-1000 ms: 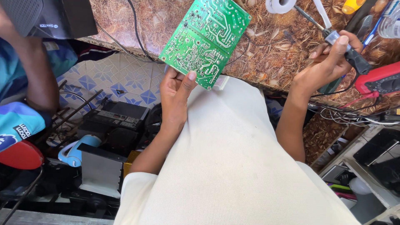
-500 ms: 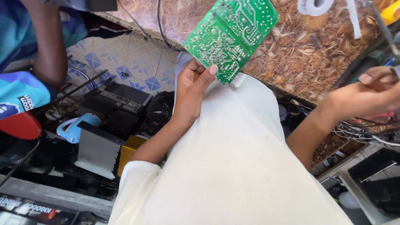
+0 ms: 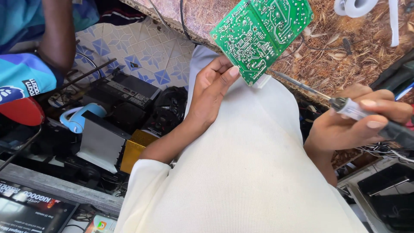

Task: Soldering components on a circuit board using a soldering iron.

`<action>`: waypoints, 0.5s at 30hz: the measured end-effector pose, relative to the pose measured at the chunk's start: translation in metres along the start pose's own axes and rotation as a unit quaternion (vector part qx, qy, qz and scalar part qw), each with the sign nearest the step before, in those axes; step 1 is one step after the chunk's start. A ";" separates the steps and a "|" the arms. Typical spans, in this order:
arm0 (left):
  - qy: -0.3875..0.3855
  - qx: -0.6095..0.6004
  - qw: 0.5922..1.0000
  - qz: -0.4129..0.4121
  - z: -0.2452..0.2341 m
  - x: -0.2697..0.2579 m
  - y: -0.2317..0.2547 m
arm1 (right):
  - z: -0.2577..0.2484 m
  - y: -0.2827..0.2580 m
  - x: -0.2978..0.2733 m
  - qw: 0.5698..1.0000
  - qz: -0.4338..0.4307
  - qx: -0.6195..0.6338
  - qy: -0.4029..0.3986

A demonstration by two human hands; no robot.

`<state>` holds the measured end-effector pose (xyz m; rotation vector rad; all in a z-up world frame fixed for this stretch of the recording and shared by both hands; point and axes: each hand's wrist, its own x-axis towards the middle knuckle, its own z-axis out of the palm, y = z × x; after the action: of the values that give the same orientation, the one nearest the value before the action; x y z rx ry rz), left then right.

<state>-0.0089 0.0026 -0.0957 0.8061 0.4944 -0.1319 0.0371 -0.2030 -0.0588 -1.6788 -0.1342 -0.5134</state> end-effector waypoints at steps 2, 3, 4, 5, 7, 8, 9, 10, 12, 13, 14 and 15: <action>-0.004 0.009 1.000 0.008 0.001 0.000 -0.001 | 0.001 0.006 -0.005 1.000 -0.017 0.008 -0.004; -0.004 0.033 0.999 0.013 0.001 0.000 0.000 | 0.002 0.010 -0.008 1.000 -0.026 0.002 0.008; -0.003 0.056 0.998 0.019 0.002 0.000 0.001 | 0.002 0.014 -0.011 0.999 -0.035 -0.005 0.019; -0.002 0.056 0.998 0.020 0.002 0.000 0.000 | 0.002 0.020 -0.014 0.999 -0.035 -0.004 0.018; -0.003 0.065 0.998 0.013 0.001 0.000 -0.002 | 0.001 0.033 -0.019 0.994 -0.099 0.040 0.024; -0.002 0.065 0.998 0.014 0.001 0.001 -0.002 | -0.002 0.037 -0.021 0.994 -0.099 0.041 0.023; -0.005 0.061 0.998 0.009 0.001 0.002 -0.002 | -0.006 0.040 -0.023 0.995 -0.091 0.048 0.016; -0.007 0.057 0.998 0.003 0.001 0.002 -0.003 | -0.009 0.043 -0.025 0.995 -0.083 0.055 0.009; -0.006 0.040 0.999 -0.007 0.002 0.003 -0.004 | -0.009 0.044 -0.027 0.996 -0.065 0.059 0.011; -0.006 0.024 1.000 -0.018 0.002 0.003 -0.004 | -0.009 0.045 -0.028 0.997 -0.046 0.062 0.014; -0.006 0.024 1.000 -0.018 0.002 0.003 -0.004 | -0.009 0.045 -0.027 0.997 -0.046 0.062 0.014; -0.010 0.008 1.000 -0.022 0.002 0.003 -0.005 | -0.009 0.044 -0.026 0.997 -0.046 0.062 0.010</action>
<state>-0.0067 -0.0017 -0.0991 0.8086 0.4919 -0.1846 0.0280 -0.2145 -0.1092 -1.5506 -0.2246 -0.5788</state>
